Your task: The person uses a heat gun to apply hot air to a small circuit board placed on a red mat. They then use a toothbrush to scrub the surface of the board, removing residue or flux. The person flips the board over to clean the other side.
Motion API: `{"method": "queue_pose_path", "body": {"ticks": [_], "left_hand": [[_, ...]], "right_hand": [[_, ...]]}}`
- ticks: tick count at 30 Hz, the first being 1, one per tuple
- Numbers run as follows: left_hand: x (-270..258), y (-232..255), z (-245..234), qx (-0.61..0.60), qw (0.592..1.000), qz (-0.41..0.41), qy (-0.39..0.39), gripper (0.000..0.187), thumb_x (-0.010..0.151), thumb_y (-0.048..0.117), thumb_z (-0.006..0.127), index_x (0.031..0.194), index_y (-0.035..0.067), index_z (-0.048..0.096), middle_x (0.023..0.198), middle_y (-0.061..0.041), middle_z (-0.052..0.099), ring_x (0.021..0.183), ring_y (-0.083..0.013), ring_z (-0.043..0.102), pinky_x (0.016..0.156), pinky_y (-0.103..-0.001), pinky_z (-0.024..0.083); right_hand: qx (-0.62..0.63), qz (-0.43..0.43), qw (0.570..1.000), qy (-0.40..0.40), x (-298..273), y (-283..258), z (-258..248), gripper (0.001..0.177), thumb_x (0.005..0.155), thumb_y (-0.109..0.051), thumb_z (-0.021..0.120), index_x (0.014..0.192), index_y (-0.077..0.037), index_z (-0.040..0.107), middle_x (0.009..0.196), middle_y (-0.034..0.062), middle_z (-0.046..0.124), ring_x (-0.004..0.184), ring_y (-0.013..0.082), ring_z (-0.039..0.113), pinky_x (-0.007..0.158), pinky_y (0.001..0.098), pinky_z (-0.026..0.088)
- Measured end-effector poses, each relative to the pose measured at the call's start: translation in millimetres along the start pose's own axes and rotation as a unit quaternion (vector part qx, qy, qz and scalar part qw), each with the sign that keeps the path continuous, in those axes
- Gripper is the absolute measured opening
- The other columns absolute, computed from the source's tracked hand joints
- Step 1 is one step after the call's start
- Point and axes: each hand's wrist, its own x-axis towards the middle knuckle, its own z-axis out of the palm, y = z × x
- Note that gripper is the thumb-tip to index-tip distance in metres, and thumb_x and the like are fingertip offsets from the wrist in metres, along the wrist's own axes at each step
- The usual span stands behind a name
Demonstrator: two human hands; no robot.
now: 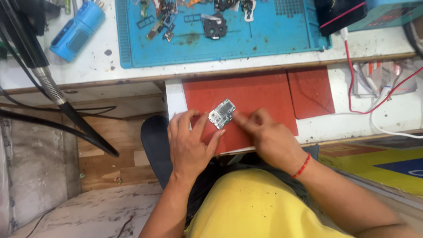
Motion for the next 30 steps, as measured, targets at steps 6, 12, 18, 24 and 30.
{"method": "queue_pose_path", "body": {"ticks": [6,12,18,24,30], "left_hand": [[7,-1,3,-0.004,1.0,-0.021,0.019,0.044,0.073,0.036,0.089,0.104,0.009,0.076,0.113,-0.007,0.06,0.112,-0.03,0.051,0.1,-0.047,0.038],[7,-1,6,0.005,1.0,-0.015,0.012,0.044,0.074,0.036,0.09,0.104,0.007,0.076,0.113,-0.007,0.06,0.112,-0.029,0.051,0.1,-0.046,0.039],[5,-1,6,0.0,1.0,-0.015,0.018,0.044,0.074,0.036,0.09,0.105,0.007,0.076,0.114,-0.007,0.06,0.112,-0.029,0.05,0.1,-0.046,0.039],[6,-1,5,-0.004,1.0,-0.017,0.012,0.044,0.073,0.037,0.09,0.105,0.009,0.078,0.112,-0.006,0.061,0.111,-0.028,0.05,0.099,-0.046,0.038],[8,-3,4,-0.019,0.999,-0.021,0.015,0.043,0.073,0.036,0.091,0.104,0.009,0.078,0.112,-0.005,0.061,0.112,-0.0276,0.05,0.1,-0.046,0.039]], "right_hand": [[-0.033,-0.012,0.999,0.021,3,0,2,0.065,0.085,-0.001,0.055,0.145,-0.025,0.057,0.107,0.0144,0.061,0.067,0.0373,0.067,0.06,0.0462,0.057],[-0.032,-0.021,0.998,0.041,2,2,5,0.067,0.082,-0.001,0.055,0.147,-0.017,0.056,0.11,0.0181,0.059,0.065,0.0377,0.066,0.058,0.0457,0.057],[-0.052,0.009,0.998,0.044,9,6,3,0.065,0.086,0.001,0.053,0.148,-0.019,0.055,0.112,0.0154,0.061,0.065,0.0367,0.066,0.057,0.0449,0.057],[-0.043,-0.002,0.998,0.043,8,6,4,0.065,0.087,0.0,0.052,0.149,-0.021,0.054,0.113,0.0154,0.06,0.066,0.0357,0.066,0.059,0.0441,0.057],[-0.046,0.006,0.998,0.031,11,4,3,0.064,0.088,-0.001,0.053,0.149,-0.023,0.054,0.111,0.015,0.06,0.072,0.0376,0.067,0.062,0.046,0.057]]}}
